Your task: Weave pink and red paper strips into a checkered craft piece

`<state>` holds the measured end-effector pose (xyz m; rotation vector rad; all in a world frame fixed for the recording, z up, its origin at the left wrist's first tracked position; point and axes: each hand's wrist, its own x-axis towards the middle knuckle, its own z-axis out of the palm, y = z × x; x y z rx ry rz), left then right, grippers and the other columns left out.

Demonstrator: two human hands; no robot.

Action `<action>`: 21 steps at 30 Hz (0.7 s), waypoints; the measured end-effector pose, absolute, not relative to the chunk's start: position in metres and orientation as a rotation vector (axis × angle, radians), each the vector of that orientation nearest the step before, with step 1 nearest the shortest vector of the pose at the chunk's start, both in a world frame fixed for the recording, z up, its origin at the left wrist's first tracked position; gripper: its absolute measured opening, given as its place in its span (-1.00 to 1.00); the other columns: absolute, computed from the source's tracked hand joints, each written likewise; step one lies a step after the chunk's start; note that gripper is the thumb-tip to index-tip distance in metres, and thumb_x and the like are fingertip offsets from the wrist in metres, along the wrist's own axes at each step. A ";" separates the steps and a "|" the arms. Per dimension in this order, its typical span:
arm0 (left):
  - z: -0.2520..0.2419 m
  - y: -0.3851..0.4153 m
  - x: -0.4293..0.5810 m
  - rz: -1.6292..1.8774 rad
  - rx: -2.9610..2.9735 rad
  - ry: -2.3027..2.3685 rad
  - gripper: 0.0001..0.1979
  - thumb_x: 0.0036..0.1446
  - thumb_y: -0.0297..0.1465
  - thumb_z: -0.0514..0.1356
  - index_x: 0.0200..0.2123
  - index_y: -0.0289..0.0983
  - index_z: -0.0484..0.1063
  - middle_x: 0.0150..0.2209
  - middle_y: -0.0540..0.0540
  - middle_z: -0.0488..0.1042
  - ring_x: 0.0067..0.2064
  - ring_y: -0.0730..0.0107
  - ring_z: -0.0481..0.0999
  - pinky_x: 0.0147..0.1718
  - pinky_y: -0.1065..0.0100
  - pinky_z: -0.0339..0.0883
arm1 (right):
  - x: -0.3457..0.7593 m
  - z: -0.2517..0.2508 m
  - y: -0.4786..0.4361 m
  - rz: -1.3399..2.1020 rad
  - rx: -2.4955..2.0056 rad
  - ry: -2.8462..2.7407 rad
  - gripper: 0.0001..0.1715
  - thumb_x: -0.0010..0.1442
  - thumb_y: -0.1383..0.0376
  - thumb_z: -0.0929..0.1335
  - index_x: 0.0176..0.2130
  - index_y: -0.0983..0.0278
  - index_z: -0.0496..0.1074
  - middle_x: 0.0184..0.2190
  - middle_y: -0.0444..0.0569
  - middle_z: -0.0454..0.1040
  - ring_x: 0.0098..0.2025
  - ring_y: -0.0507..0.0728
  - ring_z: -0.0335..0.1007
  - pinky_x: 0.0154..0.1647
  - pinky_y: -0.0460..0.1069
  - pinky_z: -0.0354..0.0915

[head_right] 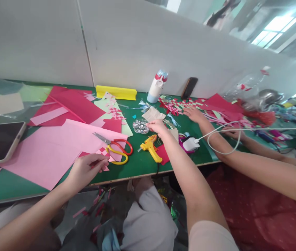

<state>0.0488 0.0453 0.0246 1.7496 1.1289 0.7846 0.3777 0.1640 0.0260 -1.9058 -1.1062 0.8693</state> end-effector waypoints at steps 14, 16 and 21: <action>0.030 0.044 0.053 0.657 1.742 1.208 -0.75 0.13 -0.20 0.14 -0.38 -0.23 0.52 -0.49 -0.02 0.58 -0.47 0.38 0.56 -0.48 0.43 0.41 | 0.379 0.042 0.136 0.670 -1.919 -1.340 -0.80 -0.06 0.25 0.46 -0.43 0.35 0.56 -0.48 -0.04 0.55 -0.35 0.13 0.45 -0.26 -0.02 0.31; 0.034 0.043 0.051 0.629 1.760 1.240 -0.73 0.12 -0.17 0.14 -0.43 -0.23 0.50 -0.50 -0.02 0.57 -0.48 0.37 0.54 -0.48 0.42 0.38 | 0.367 0.053 0.127 0.669 -1.892 -1.389 -0.78 -0.04 0.22 0.44 -0.39 0.34 0.56 -0.45 -0.03 0.56 -0.34 0.12 0.45 -0.29 -0.03 0.30; 0.047 0.036 0.046 0.518 1.862 1.241 -0.71 0.07 -0.16 0.22 -0.52 -0.24 0.46 -0.57 0.00 0.52 -0.51 0.40 0.48 -0.50 0.44 0.26 | 0.317 0.081 0.095 0.803 -1.744 -1.496 -0.76 0.06 0.20 0.40 -0.33 0.33 0.54 -0.42 -0.03 0.55 -0.39 0.06 0.43 -0.33 -0.06 0.32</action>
